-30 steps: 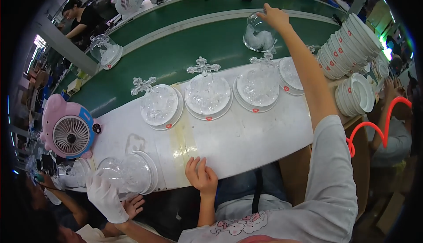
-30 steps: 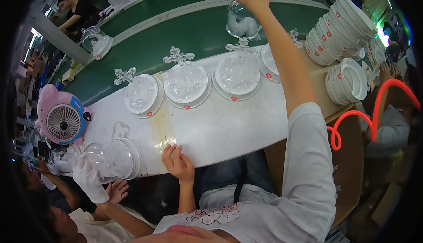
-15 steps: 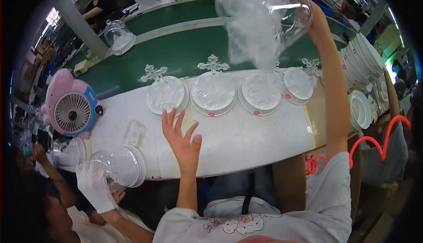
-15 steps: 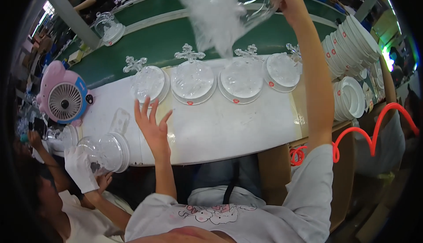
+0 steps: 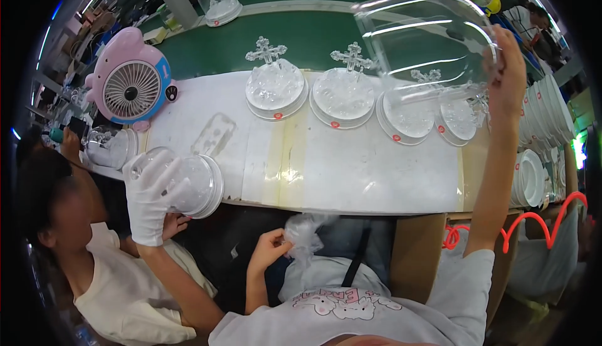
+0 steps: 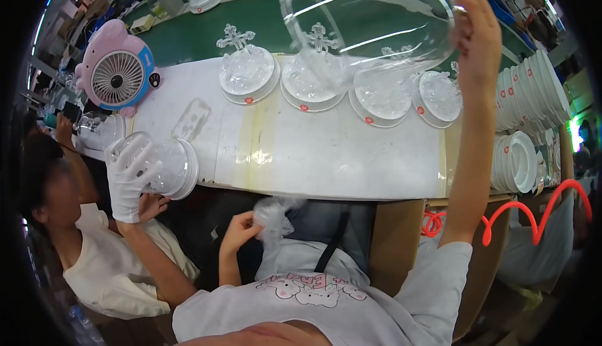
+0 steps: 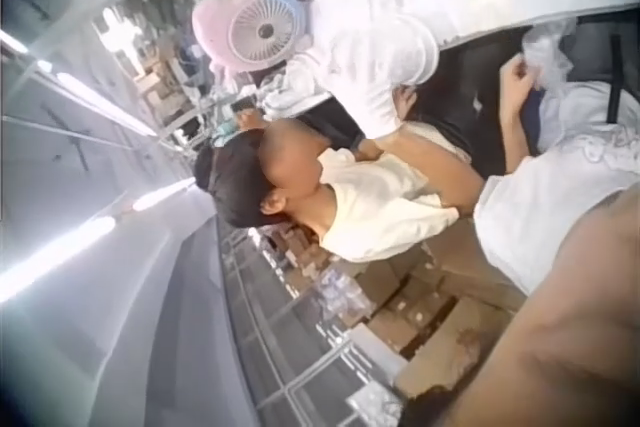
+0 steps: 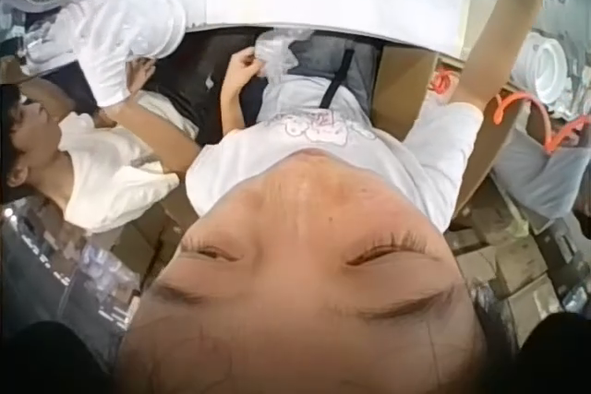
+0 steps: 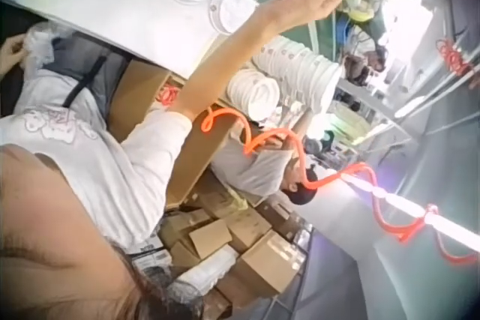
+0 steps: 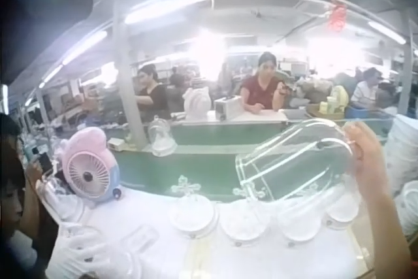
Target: Assembling decorative glass dome lights by placing clear domes over decorative centerpieces on circular bases at a factory assembly line.
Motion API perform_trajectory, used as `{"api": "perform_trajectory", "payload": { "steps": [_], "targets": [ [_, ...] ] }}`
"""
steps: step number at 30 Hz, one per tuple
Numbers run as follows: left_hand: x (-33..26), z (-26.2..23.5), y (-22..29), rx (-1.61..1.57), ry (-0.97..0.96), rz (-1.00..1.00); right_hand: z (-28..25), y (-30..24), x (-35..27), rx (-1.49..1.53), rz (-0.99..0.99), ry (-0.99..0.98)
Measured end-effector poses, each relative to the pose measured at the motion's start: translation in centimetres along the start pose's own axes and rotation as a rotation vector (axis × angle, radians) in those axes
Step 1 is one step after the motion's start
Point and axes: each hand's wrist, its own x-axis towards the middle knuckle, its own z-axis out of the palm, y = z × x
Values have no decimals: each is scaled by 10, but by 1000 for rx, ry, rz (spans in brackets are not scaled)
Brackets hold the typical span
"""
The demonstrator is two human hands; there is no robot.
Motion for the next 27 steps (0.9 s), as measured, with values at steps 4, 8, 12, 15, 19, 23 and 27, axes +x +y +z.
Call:
{"api": "perform_trajectory", "payload": {
  "steps": [4,8,12,15,19,23,27],
  "targets": [
    [50,1,-104,45,438,76,0,-11,-5,111,-31,50],
    [140,13,-129,63,1066,515,33,-23,-18,175,-31,69],
    [-10,-168,0,472,972,420,0,-22,-22,58,33,135],
    [-91,-179,106,873,919,349,-35,-30,-27,-126,-86,41],
    [-54,-61,238,1247,835,299,-26,-39,-46,-251,-81,247],
    [-55,-74,225,1507,800,664,-16,-44,-54,-264,29,235],
    [-58,-76,223,1681,817,662,-22,-31,-46,-349,-51,-19]
  ]
}}
